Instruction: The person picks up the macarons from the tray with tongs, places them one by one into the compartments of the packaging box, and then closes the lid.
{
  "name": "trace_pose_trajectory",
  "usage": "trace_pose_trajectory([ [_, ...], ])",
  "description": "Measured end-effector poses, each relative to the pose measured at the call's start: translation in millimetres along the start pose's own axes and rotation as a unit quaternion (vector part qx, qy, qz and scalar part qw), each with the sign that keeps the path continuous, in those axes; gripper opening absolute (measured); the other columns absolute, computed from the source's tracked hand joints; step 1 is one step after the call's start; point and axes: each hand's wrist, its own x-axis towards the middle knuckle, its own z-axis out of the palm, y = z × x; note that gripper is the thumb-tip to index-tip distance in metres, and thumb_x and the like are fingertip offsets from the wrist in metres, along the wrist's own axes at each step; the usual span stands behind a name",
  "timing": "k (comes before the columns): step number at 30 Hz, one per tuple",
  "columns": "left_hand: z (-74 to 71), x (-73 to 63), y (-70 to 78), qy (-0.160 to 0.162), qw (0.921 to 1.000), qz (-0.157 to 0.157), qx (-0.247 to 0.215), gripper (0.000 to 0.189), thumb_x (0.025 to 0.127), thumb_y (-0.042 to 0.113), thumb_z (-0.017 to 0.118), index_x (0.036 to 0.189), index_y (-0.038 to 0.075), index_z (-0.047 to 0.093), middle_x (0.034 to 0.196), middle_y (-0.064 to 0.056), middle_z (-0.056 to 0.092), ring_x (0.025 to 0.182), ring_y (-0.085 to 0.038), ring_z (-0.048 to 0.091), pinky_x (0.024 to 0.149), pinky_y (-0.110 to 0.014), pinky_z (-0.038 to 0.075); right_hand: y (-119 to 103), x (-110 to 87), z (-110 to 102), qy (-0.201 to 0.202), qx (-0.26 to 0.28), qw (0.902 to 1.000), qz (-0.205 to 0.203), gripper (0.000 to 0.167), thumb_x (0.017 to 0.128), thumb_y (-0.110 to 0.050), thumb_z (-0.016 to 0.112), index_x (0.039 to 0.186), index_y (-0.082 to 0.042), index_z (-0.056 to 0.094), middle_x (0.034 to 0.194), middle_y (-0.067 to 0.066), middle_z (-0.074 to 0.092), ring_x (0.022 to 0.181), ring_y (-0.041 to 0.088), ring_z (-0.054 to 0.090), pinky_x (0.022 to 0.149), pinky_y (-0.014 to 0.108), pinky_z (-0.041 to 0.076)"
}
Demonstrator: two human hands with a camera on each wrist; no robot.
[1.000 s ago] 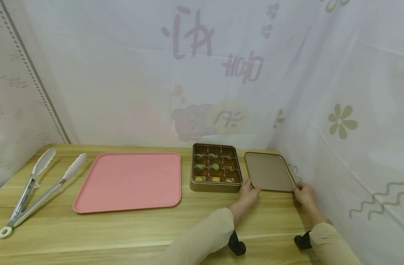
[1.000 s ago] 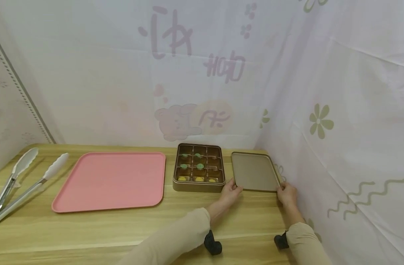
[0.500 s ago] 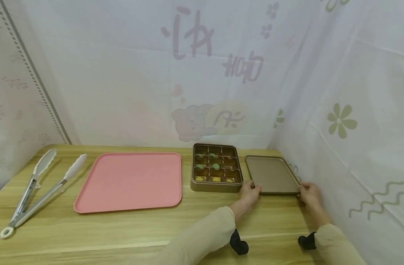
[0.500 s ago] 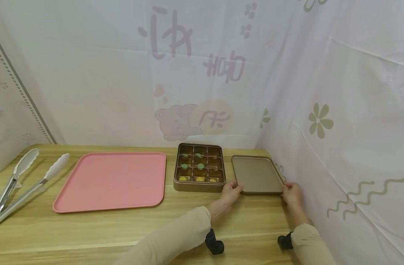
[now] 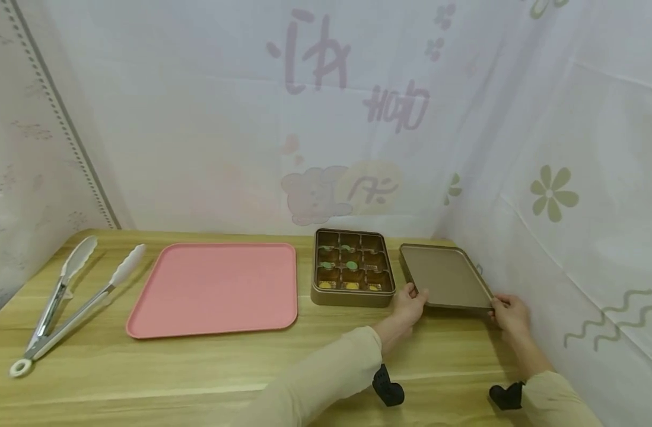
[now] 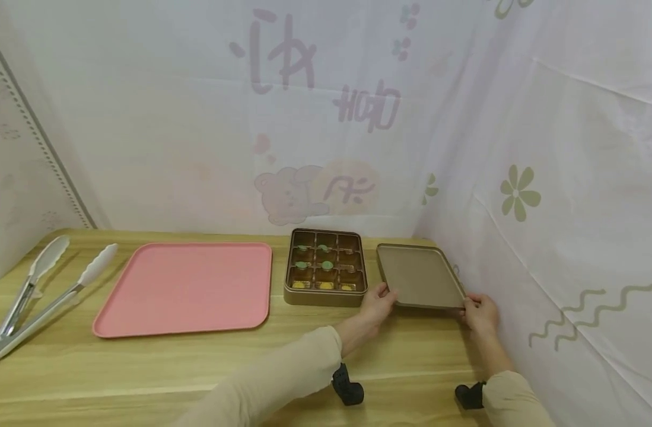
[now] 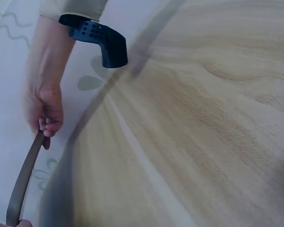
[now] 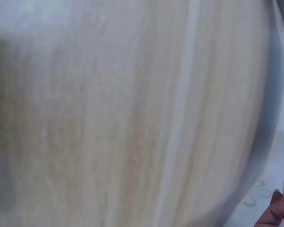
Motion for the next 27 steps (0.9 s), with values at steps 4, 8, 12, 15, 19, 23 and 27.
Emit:
trace_pose_trajectory([
  [4, -7.8, -3.5, 11.6, 0.002, 0.9996, -0.011, -0.026, 0.048, 0.093, 0.016, 0.058, 0.136, -0.001, 0.044, 0.126, -0.014, 0.054, 0.118, -0.032, 0.052, 0.099, -0.043, 0.041, -8.4, -7.2, 0.0, 0.001, 0.043, 0.9991, -0.002, 0.035, 0.096, -0.002, 0.041, 0.124, 0.018, 0.037, 0.068, -0.011, 0.054, 0.057, -0.002, 0.052, 0.054, 0.015, 0.047],
  [8, -24.0, -3.6, 24.1, 0.005, 0.9997, 0.0, -0.024, 0.045, 0.093, 0.018, 0.058, 0.135, 0.003, 0.047, 0.116, -0.008, 0.06, 0.103, -0.025, 0.061, 0.092, -0.038, 0.047, -20.6, -16.0, 2.8, -0.029, 0.091, 0.9954, -0.006, 0.034, 0.097, -0.007, 0.043, 0.124, 0.013, 0.037, 0.068, -0.015, 0.056, 0.059, -0.001, 0.055, 0.056, 0.014, 0.048],
  [12, -46.1, -2.0, 36.6, 0.006, 0.9994, 0.028, -0.02, 0.044, 0.094, 0.016, 0.057, 0.135, 0.003, 0.048, 0.117, -0.009, 0.06, 0.104, -0.022, 0.06, 0.089, -0.035, 0.049, -32.6, -25.6, 8.0, -0.067, 0.117, 0.9903, -0.036, 0.034, 0.098, -0.008, 0.045, 0.124, 0.011, 0.036, 0.072, -0.014, 0.058, 0.061, 0.0, 0.056, 0.057, 0.014, 0.048],
  [15, -63.7, -1.8, 43.8, -0.004, 0.9987, 0.048, -0.016, 0.042, 0.094, 0.012, 0.056, 0.135, 0.003, 0.049, 0.119, -0.01, 0.059, 0.106, -0.022, 0.06, 0.088, -0.033, 0.05, -39.3, -31.3, 13.0, -0.094, 0.102, 0.9876, -0.073, 0.039, 0.098, -0.01, 0.045, 0.127, 0.013, 0.034, 0.078, -0.016, 0.058, 0.065, 0.001, 0.055, 0.06, 0.015, 0.048],
  [19, -87.8, -6.0, 50.3, -0.022, 0.9978, 0.062, -0.013, 0.041, 0.094, 0.009, 0.056, 0.135, 0.003, 0.049, 0.12, -0.012, 0.059, 0.108, -0.023, 0.06, 0.087, -0.031, 0.051, -47.3, -37.3, 20.3, -0.126, 0.068, 0.9824, -0.121, 0.047, 0.099, -0.016, 0.047, 0.132, 0.014, 0.032, 0.085, -0.018, 0.057, 0.07, 0.001, 0.055, 0.063, 0.017, 0.048],
  [23, -112.3, -11.5, 55.4, -0.033, 0.997, 0.069, -0.007, 0.044, 0.094, 0.009, 0.057, 0.136, 0.0, 0.047, 0.12, -0.014, 0.058, 0.11, -0.025, 0.06, 0.087, -0.03, 0.051, -57.4, -42.2, 27.5, -0.141, 0.006, 0.9764, -0.164, 0.052, 0.1, -0.026, 0.046, 0.134, 0.012, 0.038, 0.085, -0.018, 0.056, 0.074, 0.002, 0.052, 0.063, 0.021, 0.046],
  [27, -134.4, -17.5, 59.6, -0.038, 0.9958, 0.082, 0.009, 0.045, 0.094, 0.008, 0.056, 0.136, -0.002, 0.045, 0.119, -0.016, 0.058, 0.108, -0.025, 0.061, 0.086, -0.031, 0.051, -70.4, -47.0, 35.3, -0.154, -0.033, 0.9711, -0.18, 0.053, 0.1, -0.032, 0.045, 0.132, 0.01, 0.043, 0.084, -0.013, 0.054, 0.073, 0.005, 0.047, 0.062, 0.023, 0.045],
])
